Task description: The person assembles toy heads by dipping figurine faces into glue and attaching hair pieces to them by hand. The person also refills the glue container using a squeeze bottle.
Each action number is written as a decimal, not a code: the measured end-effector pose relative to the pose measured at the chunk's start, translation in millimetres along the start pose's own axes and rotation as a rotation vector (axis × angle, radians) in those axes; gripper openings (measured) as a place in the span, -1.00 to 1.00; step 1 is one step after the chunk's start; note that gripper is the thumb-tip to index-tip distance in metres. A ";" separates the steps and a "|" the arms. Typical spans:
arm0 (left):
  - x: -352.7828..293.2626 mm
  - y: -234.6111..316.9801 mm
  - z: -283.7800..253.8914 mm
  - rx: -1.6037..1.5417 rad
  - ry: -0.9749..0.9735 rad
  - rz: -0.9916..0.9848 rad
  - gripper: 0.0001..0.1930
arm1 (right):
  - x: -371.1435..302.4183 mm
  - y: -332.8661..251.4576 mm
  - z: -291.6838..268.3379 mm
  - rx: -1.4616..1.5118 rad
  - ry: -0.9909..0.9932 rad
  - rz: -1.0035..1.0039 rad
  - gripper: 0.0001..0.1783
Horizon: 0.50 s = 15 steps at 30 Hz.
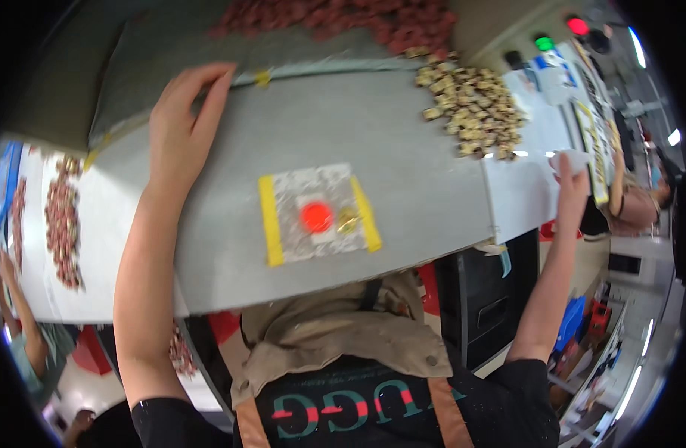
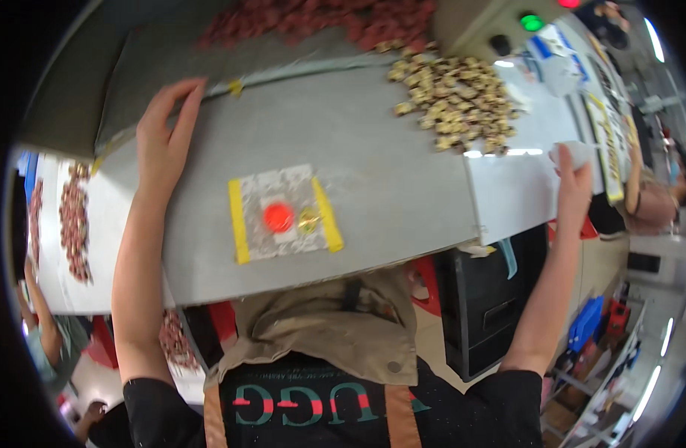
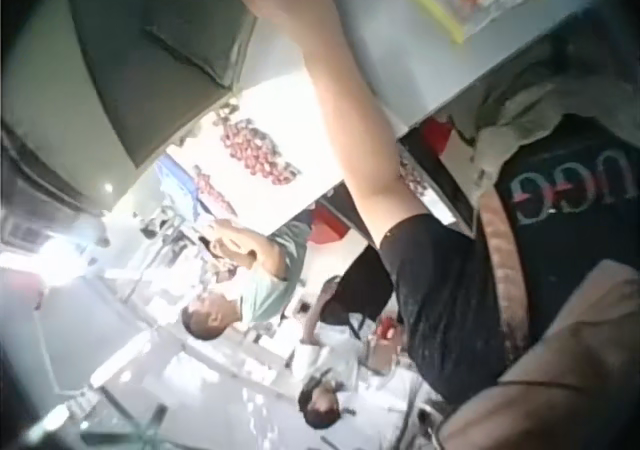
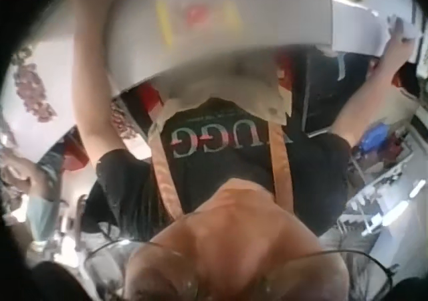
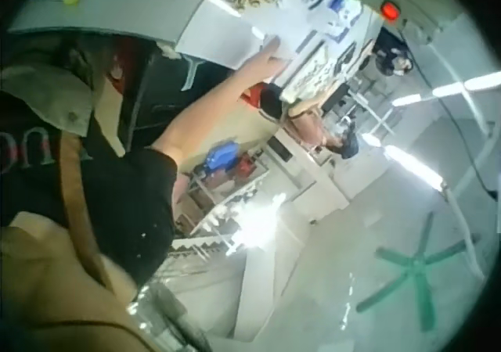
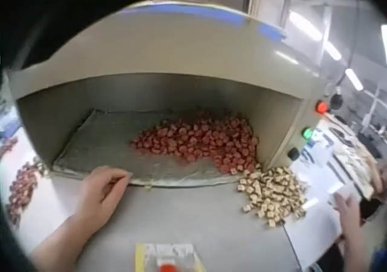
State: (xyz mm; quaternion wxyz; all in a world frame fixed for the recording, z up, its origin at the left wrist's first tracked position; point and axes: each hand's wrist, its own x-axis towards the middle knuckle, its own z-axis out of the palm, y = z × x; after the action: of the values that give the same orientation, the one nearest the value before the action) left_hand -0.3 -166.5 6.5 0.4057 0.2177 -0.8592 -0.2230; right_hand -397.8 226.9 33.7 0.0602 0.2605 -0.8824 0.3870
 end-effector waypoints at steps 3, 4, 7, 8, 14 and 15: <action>-4.8 -3.5 -5.6 -0.014 -0.005 -0.036 -0.85 | -37.5 -63.7 18.0 0.205 -0.172 -0.049 -0.67; -7.2 -4.0 -6.7 -0.020 -0.004 -0.013 -0.85 | -49.8 -78.7 25.5 0.208 -0.196 -0.048 -0.67; -10.9 -11.1 -10.2 -0.052 -0.041 -0.053 -0.81 | -90.7 -121.4 51.2 0.352 -0.405 -0.194 -0.68; -10.3 -11.5 -12.0 -0.050 -0.039 -0.060 -0.81 | -101.7 -134.3 58.1 0.358 -0.470 -0.199 -0.63; -13.4 -25.4 -10.4 -0.030 -0.038 -0.088 -0.81 | -125.4 -197.6 105.5 0.136 -0.721 -0.696 -0.51; -9.4 -38.4 2.4 -0.464 0.134 0.200 -0.86 | -129.5 -205.9 110.5 0.093 -0.760 -0.736 -0.55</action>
State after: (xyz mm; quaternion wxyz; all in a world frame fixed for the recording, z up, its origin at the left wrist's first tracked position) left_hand 10.6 -191.7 -22.0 0.5211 0.0469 -0.7734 -0.3580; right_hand -171.9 85.2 51.4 -0.1436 0.6774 -0.6740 0.2574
